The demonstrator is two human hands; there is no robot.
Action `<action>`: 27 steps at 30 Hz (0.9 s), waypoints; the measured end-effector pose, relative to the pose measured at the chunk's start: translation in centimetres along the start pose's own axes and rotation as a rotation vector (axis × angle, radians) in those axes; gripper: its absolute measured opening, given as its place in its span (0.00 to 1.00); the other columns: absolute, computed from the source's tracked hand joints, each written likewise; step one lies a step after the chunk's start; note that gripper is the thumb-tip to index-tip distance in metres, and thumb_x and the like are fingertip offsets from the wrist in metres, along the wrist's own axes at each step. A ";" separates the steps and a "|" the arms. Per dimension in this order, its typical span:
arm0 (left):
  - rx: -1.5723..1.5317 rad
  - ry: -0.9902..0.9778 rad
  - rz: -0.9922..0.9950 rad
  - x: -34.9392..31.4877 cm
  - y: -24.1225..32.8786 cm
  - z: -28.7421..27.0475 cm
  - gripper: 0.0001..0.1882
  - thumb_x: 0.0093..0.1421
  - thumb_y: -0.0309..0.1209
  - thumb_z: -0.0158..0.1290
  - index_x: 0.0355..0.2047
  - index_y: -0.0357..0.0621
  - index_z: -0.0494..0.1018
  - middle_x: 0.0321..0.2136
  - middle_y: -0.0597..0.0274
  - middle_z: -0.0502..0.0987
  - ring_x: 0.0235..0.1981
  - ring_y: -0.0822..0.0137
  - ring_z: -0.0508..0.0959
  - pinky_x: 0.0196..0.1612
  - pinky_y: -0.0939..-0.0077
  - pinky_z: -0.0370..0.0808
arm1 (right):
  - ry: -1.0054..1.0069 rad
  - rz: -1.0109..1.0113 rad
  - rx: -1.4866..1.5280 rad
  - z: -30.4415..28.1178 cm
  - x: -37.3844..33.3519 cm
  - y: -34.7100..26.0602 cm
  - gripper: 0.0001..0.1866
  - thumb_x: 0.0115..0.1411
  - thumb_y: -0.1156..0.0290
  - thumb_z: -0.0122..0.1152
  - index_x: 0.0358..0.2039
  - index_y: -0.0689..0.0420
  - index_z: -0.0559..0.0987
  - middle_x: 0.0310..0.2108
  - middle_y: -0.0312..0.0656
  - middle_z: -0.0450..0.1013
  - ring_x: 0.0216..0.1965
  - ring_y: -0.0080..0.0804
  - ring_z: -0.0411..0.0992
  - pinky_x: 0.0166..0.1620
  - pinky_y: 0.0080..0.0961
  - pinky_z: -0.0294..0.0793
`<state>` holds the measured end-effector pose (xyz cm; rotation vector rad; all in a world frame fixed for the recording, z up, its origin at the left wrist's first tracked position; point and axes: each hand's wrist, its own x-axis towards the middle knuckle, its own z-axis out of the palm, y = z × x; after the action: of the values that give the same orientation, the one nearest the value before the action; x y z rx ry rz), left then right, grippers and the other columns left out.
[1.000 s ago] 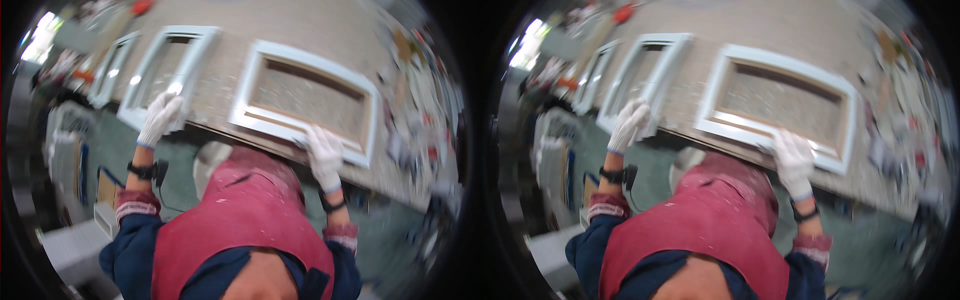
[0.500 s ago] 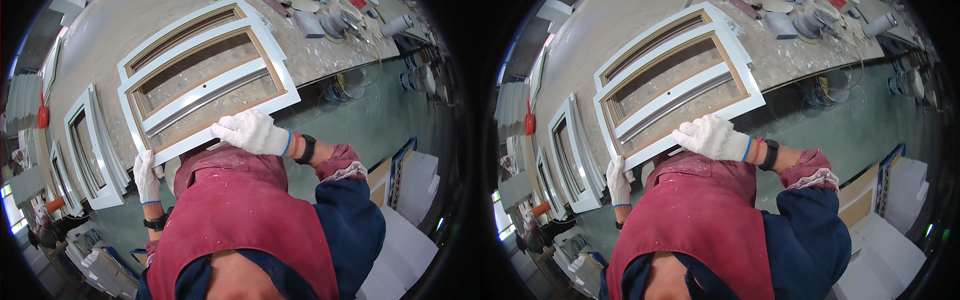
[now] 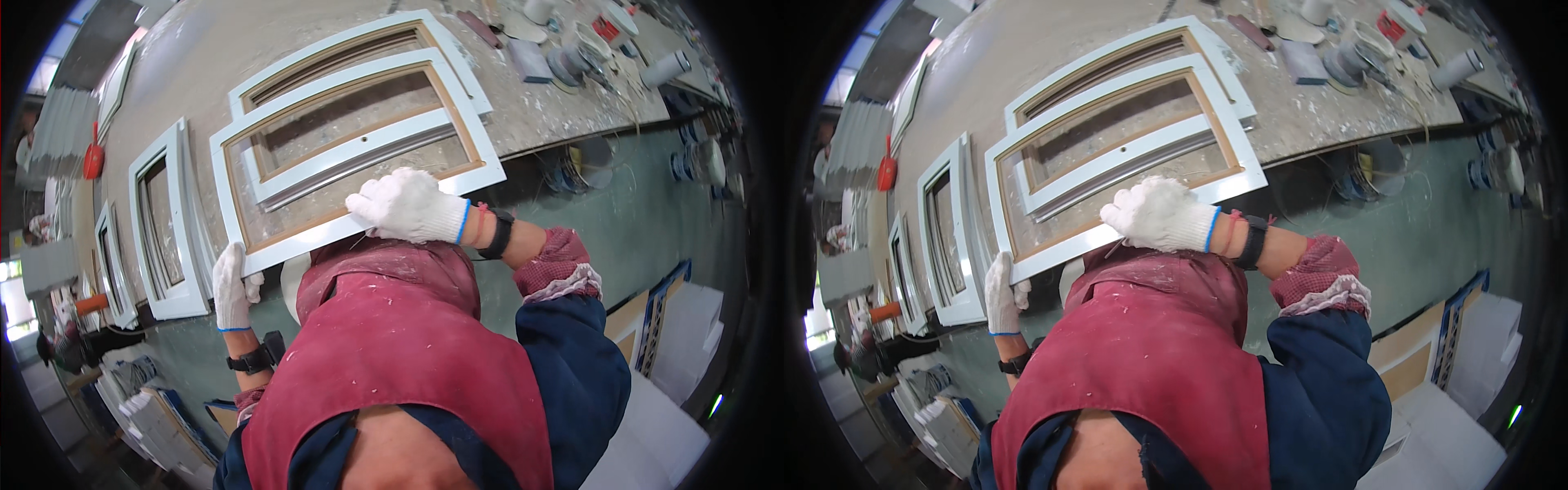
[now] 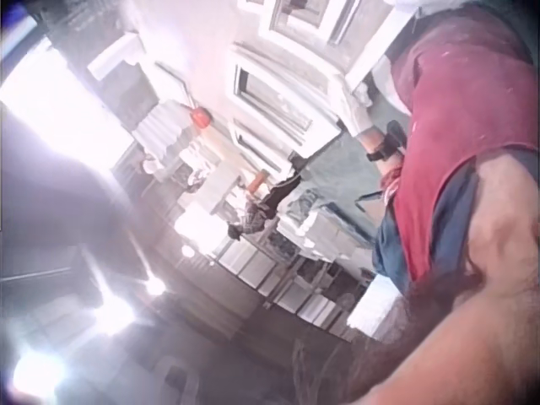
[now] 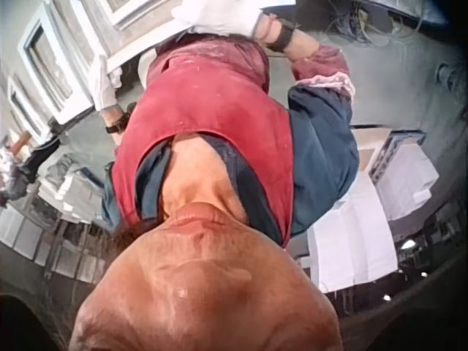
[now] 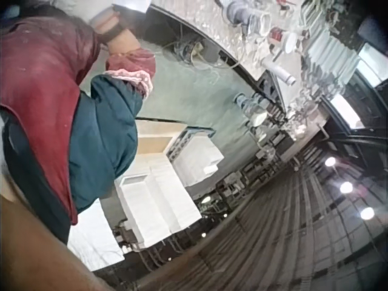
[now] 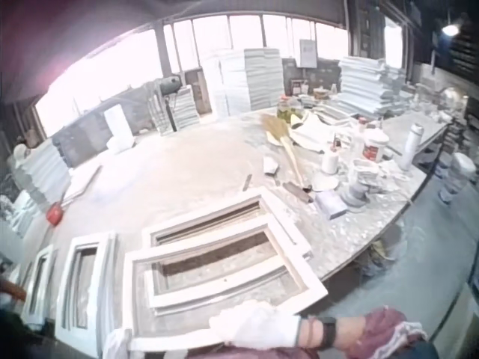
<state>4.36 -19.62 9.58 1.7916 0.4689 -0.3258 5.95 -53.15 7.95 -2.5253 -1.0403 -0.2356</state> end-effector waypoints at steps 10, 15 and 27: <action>-0.458 -0.406 0.400 1.9 4.4 1.8 0.20 0.66 0.46 0.46 0.41 0.38 0.71 0.17 0.63 0.73 0.10 0.76 0.68 0.10 0.84 0.65 | 0.432 0.105 0.282 -10.1 4.7 2.2 0.16 0.49 0.68 0.67 0.40 0.55 0.80 0.28 0.41 0.77 0.26 0.29 0.75 0.30 0.26 0.73; -0.307 -0.824 0.252 1.4 6.2 9.1 0.24 0.64 0.44 0.49 0.51 0.36 0.67 0.30 0.56 0.77 0.23 0.70 0.77 0.23 0.81 0.76 | 0.917 0.414 0.839 -14.4 4.5 5.4 0.14 0.62 0.63 0.55 0.42 0.59 0.78 0.29 0.35 0.76 0.26 0.19 0.72 0.31 0.18 0.73; -0.656 -0.368 0.641 -0.7 7.6 12.3 0.26 0.61 0.33 0.55 0.57 0.37 0.63 0.41 0.57 0.77 0.46 0.69 0.75 0.52 0.73 0.70 | 1.198 0.375 1.961 -4.2 3.5 6.9 0.17 0.63 0.59 0.54 0.44 0.58 0.75 0.36 0.40 0.78 0.33 0.28 0.78 0.32 0.22 0.82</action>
<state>7.63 -33.27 13.16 1.1183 -0.2527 -0.0304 13.29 -57.12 10.76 -0.4426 0.0311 -0.2891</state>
